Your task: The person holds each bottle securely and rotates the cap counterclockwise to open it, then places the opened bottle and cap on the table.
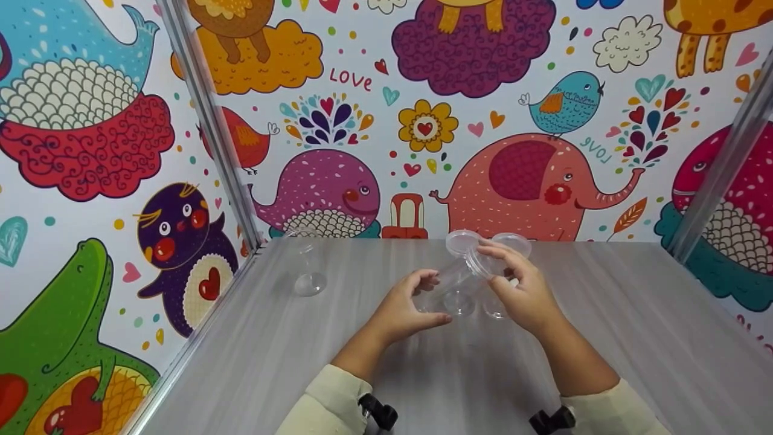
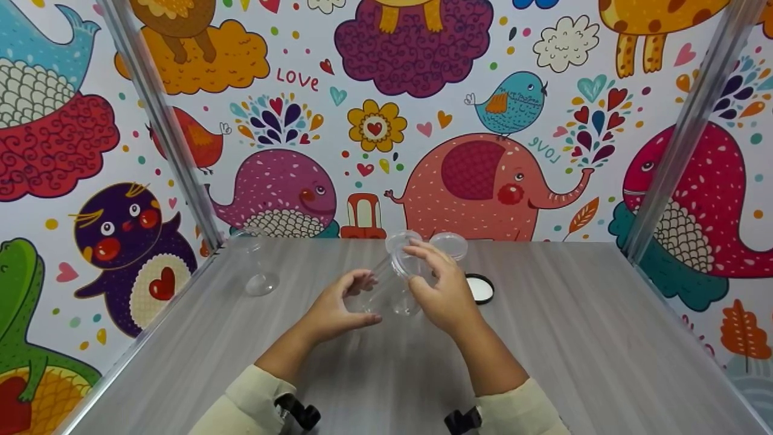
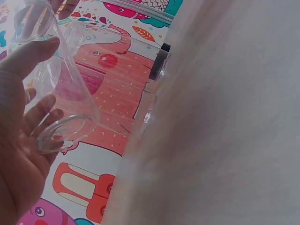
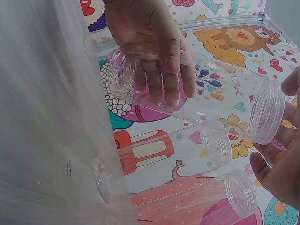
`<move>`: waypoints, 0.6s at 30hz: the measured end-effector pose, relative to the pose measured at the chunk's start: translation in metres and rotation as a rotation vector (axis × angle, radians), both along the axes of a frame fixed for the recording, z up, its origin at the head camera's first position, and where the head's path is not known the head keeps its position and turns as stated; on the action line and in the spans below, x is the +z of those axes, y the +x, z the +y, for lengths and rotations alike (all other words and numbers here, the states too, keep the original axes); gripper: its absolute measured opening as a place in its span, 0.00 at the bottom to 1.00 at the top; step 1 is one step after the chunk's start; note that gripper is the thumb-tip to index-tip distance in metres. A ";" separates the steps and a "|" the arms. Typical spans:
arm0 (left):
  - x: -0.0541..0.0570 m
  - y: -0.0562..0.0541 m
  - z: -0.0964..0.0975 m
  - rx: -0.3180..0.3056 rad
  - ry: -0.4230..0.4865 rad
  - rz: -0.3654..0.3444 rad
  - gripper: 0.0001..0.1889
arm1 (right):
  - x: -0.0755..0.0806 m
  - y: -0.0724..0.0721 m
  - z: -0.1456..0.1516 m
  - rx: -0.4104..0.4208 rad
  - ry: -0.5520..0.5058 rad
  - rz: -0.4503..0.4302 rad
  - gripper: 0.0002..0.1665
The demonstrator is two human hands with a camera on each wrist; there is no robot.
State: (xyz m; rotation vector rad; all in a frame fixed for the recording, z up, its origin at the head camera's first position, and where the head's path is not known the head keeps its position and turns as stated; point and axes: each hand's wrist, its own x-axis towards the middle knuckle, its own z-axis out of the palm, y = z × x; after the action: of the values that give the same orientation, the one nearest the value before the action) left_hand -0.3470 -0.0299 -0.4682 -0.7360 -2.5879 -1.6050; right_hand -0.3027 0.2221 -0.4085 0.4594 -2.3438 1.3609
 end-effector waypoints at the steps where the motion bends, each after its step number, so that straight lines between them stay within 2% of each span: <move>1: 0.000 0.000 0.000 0.002 -0.001 -0.001 0.43 | 0.000 0.000 0.000 0.000 0.001 0.000 0.31; 8: -0.001 0.000 0.000 0.003 -0.004 0.010 0.43 | 0.001 -0.001 0.001 -0.007 0.005 0.023 0.32; 14: 0.000 0.001 0.000 0.000 -0.003 0.018 0.43 | 0.003 -0.002 0.001 -0.134 0.041 -0.018 0.31; 18: 0.001 0.002 0.000 -0.003 -0.009 0.032 0.44 | 0.004 -0.003 0.000 -0.161 0.064 -0.053 0.32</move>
State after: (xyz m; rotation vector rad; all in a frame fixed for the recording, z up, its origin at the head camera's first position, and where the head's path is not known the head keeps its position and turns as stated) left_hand -0.3453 -0.0298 -0.4675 -0.7598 -2.5743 -1.5699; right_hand -0.3058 0.2226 -0.4044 0.2485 -2.4150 1.2415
